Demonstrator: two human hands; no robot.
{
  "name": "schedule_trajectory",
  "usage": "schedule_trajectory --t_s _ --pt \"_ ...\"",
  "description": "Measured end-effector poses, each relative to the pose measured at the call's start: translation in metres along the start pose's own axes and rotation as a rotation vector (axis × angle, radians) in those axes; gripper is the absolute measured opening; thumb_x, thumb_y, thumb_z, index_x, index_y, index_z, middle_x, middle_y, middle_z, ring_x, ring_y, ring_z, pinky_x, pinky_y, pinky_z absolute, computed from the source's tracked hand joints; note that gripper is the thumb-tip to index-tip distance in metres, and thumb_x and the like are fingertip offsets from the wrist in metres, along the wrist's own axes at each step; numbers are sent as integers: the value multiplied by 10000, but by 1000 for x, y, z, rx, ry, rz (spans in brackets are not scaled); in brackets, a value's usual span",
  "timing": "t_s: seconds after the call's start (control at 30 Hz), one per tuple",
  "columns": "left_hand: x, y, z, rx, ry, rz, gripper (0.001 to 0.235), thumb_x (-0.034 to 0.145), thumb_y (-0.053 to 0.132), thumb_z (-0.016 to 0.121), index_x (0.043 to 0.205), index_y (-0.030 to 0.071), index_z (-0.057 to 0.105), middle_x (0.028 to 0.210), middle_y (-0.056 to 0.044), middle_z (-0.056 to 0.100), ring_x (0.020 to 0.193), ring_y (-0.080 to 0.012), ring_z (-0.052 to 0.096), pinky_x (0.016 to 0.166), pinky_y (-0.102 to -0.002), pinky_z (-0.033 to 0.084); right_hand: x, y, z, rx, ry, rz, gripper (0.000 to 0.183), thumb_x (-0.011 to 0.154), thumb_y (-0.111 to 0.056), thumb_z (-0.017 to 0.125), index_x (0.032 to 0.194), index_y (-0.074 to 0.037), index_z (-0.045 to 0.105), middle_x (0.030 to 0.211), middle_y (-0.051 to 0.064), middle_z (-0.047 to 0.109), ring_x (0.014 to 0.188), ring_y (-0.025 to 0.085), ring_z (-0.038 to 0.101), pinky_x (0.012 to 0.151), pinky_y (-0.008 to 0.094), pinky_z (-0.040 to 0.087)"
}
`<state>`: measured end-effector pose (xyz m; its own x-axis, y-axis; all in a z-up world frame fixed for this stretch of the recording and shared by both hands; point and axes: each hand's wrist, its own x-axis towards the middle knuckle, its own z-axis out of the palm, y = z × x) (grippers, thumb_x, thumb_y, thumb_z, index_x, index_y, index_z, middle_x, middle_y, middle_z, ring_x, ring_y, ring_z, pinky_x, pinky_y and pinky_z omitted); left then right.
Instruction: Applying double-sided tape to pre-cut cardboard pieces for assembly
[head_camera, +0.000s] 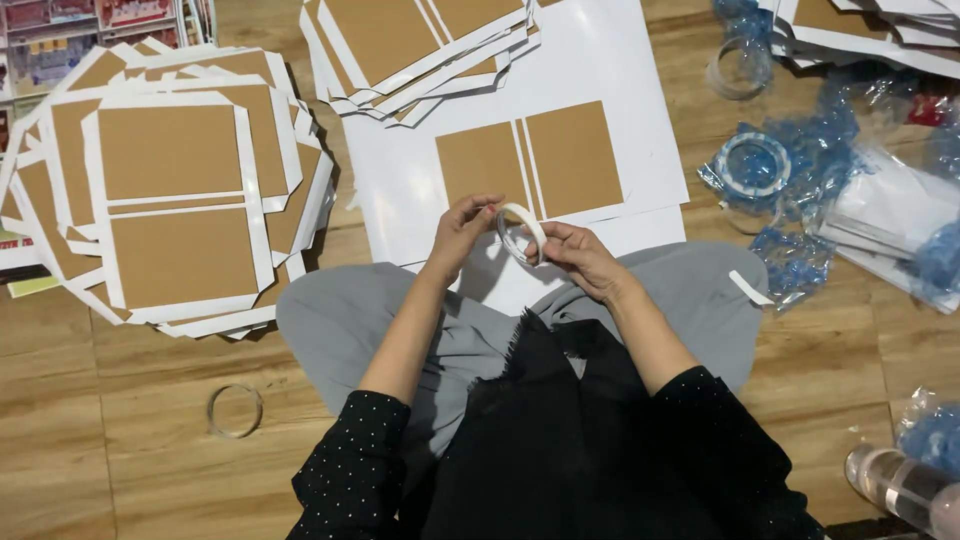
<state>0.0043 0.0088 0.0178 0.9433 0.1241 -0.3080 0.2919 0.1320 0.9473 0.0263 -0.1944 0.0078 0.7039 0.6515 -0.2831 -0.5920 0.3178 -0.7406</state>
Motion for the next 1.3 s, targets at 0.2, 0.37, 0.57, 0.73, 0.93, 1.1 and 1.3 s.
schedule_trajectory --t_s 0.2,0.37,0.57,0.73,0.93,1.1,1.3 --pt "9 -36 0 247 -60 142 127 831 232 651 914 137 655 895 -33 549 877 -197 599 810 -343 504 -1 -1 -3 119 128 -14 372 842 -97 535 1202 -10 499 995 187 638 912 246 645 841 341 508" --pt "-5 -27 12 428 -186 245 222 724 267 734 880 134 650 835 -71 573 815 -243 615 724 -355 519 0 -1 -10 249 123 -54 416 814 -33 540 1224 -53 472 1080 182 609 989 281 612 881 369 496" --pt "-10 -21 15 538 -226 274 322 715 353 733 947 146 648 929 -98 609 882 -291 602 768 -390 489 1 13 -9 263 146 -90 349 781 32 565 1116 -48 505 1042 141 621 964 272 622 822 329 529" --pt "2 -33 16 425 -261 145 333 723 306 756 973 110 657 909 -114 622 857 -258 611 751 -363 502 15 44 -32 128 269 -171 306 736 73 642 1003 -22 527 951 114 633 853 253 652 742 332 555" --pt "-1 -32 14 485 -237 73 217 730 206 749 898 88 678 849 -111 628 790 -233 636 668 -332 533 15 46 -25 -193 250 -101 327 701 -44 767 981 -15 600 829 67 631 766 159 649 672 275 563" --pt "-11 -8 7 750 -153 78 103 800 280 654 885 221 656 833 0 659 715 -169 619 603 -314 492 16 54 -39 -589 461 -324 187 793 -229 708 748 -60 644 523 74 579 400 105 524 349 180 455" --pt "-13 -21 0 716 -293 168 108 811 226 626 884 148 645 845 -86 663 713 -247 618 609 -354 484 -15 -4 10 -1498 316 -609 335 828 -317 585 1127 -167 565 1081 93 547 1161 316 416 956 475 315"
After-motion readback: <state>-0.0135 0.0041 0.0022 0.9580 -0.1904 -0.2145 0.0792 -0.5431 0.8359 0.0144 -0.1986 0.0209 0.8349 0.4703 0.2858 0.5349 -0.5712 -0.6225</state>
